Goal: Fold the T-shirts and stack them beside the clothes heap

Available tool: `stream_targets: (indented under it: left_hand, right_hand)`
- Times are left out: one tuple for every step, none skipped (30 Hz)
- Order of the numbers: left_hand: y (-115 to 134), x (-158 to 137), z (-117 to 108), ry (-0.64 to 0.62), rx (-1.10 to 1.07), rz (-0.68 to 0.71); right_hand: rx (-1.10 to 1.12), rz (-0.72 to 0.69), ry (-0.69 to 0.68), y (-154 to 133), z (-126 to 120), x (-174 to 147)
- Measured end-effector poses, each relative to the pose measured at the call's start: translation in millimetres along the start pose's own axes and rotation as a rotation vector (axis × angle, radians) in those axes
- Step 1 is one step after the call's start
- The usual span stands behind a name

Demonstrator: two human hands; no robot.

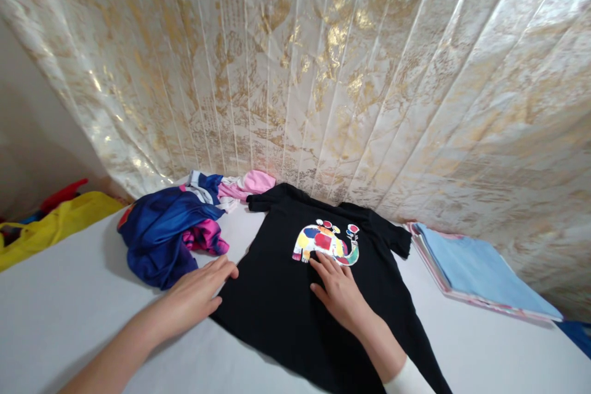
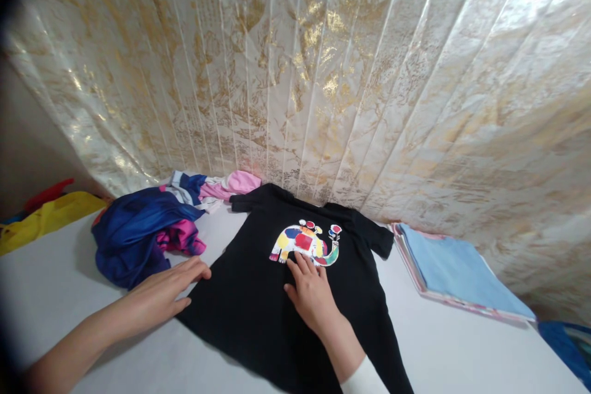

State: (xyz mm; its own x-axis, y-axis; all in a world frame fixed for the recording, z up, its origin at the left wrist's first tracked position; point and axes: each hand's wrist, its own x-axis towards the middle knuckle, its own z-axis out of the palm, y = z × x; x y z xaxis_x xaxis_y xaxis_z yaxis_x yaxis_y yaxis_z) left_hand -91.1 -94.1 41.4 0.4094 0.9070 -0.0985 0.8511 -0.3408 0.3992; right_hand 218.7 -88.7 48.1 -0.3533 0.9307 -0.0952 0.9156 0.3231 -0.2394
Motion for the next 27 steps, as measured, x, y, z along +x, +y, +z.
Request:
stream_targets:
  left_hand:
    - [1, 1, 1, 0.015, 0.006, -0.001]
    - [4, 3, 3, 0.044, 0.014, -0.001]
    - [7, 5, 6, 0.083, 0.023, 0.005]
    - [12, 7, 11, 0.122, 0.031, 0.020]
    - [18, 9, 16, 0.153, 0.039, 0.036]
    - [24, 11, 23, 0.166, 0.050, 0.057]
    - [30, 12, 30, 0.157, 0.063, 0.083]
    - [35, 13, 38, 0.132, 0.082, 0.111]
    - [39, 12, 45, 0.104, 0.105, 0.134]
    - [41, 12, 51, 0.075, 0.127, 0.152]
    - [41, 11, 56, 0.050, 0.147, 0.165]
    - [40, 10, 59, 0.032, 0.163, 0.173]
    - [38, 9, 60, 0.026, 0.173, 0.175]
    - [35, 9, 61, 0.025, 0.180, 0.178]
    - [32, 10, 60, 0.030, 0.182, 0.183]
    - [30, 11, 58, 0.042, 0.183, 0.191]
    - [27, 12, 56, 0.057, 0.183, 0.200]
    - [25, 13, 55, 0.068, 0.183, 0.210]
    - [24, 14, 54, 0.072, 0.184, 0.218]
    - [23, 15, 54, 0.071, 0.190, 0.224]
    - [22, 15, 55, 0.072, 0.198, 0.229]
    - [21, 15, 56, 0.077, 0.207, 0.231]
    - [20, 15, 57, 0.088, 0.216, 0.232]
    - [20, 14, 59, 0.103, 0.224, 0.230]
    - [19, 14, 60, 0.122, 0.232, 0.226]
    - [19, 14, 62, 0.140, 0.240, 0.221]
    - [18, 14, 63, 0.154, 0.248, 0.215]
  right_hand:
    - [0.017, -0.010, -0.003, -2, -1, 1]
    - [0.048, -0.046, -0.008, -5, -1, 2]
    - [0.085, -0.101, -0.015, -8, 0, 2]
    - [0.120, -0.167, -0.025, -12, 2, 3]
    - [0.147, -0.232, -0.038, -15, 4, 5]
    - [0.157, -0.276, -0.044, -17, 7, 9]
    - [0.151, -0.287, -0.038, -17, 9, 15]
    - [0.134, -0.264, -0.021, -16, 10, 22]
    - [0.111, -0.219, 0.002, -14, 11, 31]
    - [0.089, -0.169, 0.024, -12, 10, 40]
    - [0.075, -0.136, 0.045, -10, 8, 49]
    - [0.070, -0.139, 0.058, -10, 5, 58]
    - [0.070, -0.174, 0.064, -11, 2, 66]
    - [0.071, -0.223, 0.067, -14, -2, 75]
    - [0.069, -0.269, 0.065, -17, -5, 83]
    - [0.064, -0.305, 0.058, -20, -6, 92]
    - [0.057, -0.326, 0.044, -23, -7, 103]
    - [0.051, -0.335, 0.027, -25, -6, 114]
    - [0.045, -0.337, 0.012, -25, -4, 126]
    - [0.038, -0.336, 0.001, -24, -1, 139]
    - [0.030, -0.329, -0.001, -22, 3, 152]
    - [0.023, -0.316, 0.005, -19, 7, 164]
    - [0.016, -0.297, 0.016, -16, 12, 176]
    - [0.011, -0.274, 0.031, -13, 16, 187]
    - [0.007, -0.252, 0.047, -10, 20, 196]
    - [0.003, -0.233, 0.062, -8, 24, 203]
    - [0.001, -0.219, 0.075, -6, 28, 208]
